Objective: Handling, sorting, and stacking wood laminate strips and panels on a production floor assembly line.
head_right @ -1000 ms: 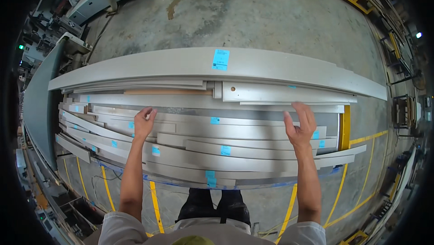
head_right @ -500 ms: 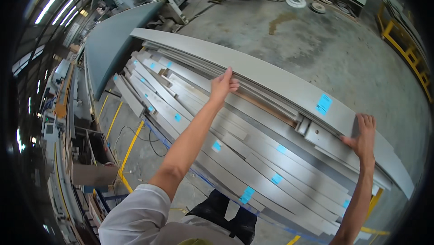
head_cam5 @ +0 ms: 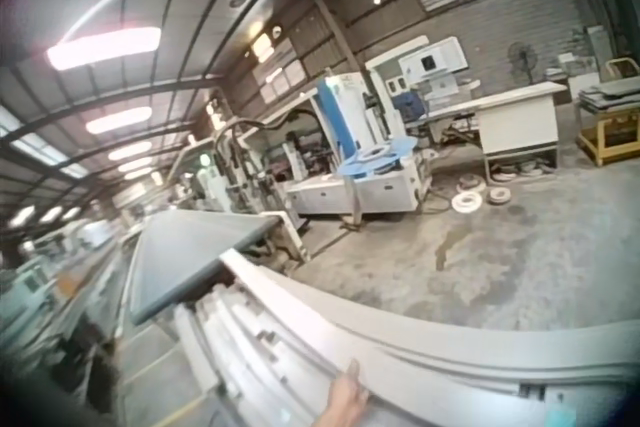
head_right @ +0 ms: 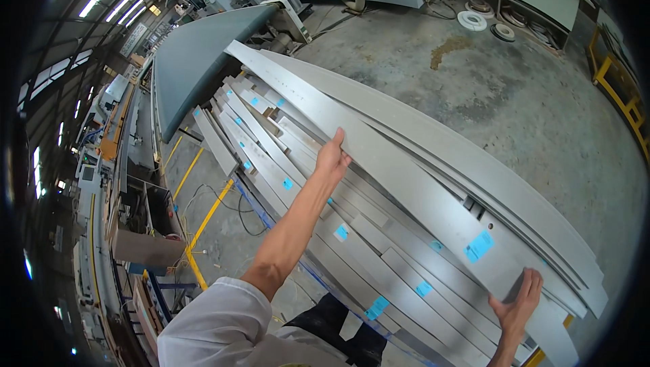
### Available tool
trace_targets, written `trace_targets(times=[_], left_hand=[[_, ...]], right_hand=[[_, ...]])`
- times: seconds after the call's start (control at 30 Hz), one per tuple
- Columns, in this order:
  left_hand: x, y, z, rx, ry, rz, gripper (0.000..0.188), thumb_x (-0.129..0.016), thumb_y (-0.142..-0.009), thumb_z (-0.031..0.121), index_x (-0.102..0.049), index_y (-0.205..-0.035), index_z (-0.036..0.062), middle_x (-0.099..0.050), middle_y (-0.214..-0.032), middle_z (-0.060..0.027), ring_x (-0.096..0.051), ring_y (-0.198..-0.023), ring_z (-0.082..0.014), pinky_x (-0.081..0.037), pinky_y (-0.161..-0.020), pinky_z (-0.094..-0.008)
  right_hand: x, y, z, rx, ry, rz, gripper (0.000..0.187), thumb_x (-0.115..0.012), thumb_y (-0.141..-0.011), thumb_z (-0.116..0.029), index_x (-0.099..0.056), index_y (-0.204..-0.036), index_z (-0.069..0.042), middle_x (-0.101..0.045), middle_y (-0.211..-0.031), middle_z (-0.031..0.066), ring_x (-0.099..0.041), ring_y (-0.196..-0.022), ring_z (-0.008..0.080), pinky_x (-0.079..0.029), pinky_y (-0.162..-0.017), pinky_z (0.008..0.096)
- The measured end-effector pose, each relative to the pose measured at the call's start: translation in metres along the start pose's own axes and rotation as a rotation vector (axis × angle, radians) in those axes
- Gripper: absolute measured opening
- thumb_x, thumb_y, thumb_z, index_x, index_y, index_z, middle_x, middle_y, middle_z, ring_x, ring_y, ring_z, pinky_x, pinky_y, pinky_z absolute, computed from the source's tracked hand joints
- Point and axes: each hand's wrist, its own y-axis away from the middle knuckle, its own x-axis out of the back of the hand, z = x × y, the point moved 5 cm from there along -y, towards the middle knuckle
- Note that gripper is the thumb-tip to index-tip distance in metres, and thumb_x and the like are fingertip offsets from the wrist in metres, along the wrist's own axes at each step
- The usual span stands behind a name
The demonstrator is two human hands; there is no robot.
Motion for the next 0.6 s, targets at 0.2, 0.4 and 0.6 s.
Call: trace_targets(times=[0.2, 0.4, 0.6], left_hand=[[0.021, 0.036, -0.021, 0.075, 0.026, 0.019, 0.042, -0.040, -0.098, 0.035, -0.047, -0.120, 0.0007, -0.059, -0.114, -0.0137, -0.060, -0.101, -0.0236, -0.051, -0.085, -0.0353], [0.039, 0.049, -0.033, 0.046, 0.076, 0.059, 0.047, -0.036, -0.098, 0.041, -0.044, -0.123, 0.0024, -0.058, -0.115, -0.0137, -0.059, -0.104, -0.0249, -0.049, -0.088, -0.0371], [0.063, 0.069, -0.047, 0.087, 0.038, 0.132, 0.050, -0.037, -0.097, 0.045, -0.047, -0.122, 0.0024, -0.058, -0.116, -0.0119, -0.059, -0.103, -0.0245, -0.048, -0.089, -0.0396]], right_hand=[[-0.007, 0.048, 0.013, -0.088, -0.015, 0.005, 0.085, -0.079, -0.048, -0.020, -0.043, -0.123, 0.002, -0.044, -0.123, 0.0237, -0.044, -0.111, 0.0425, -0.038, -0.093, 0.0496], [-0.007, 0.077, 0.009, 0.153, 0.116, 0.068, 0.082, -0.078, -0.056, -0.025, -0.044, -0.126, 0.001, -0.043, -0.128, 0.0225, -0.041, -0.116, 0.0439, -0.036, -0.094, 0.0533], [-0.019, 0.104, 0.022, 0.024, 0.057, -0.029, 0.088, -0.074, -0.062, -0.042, -0.041, -0.129, 0.003, -0.043, -0.129, 0.0230, -0.040, -0.119, 0.0441, -0.034, -0.098, 0.0525]])
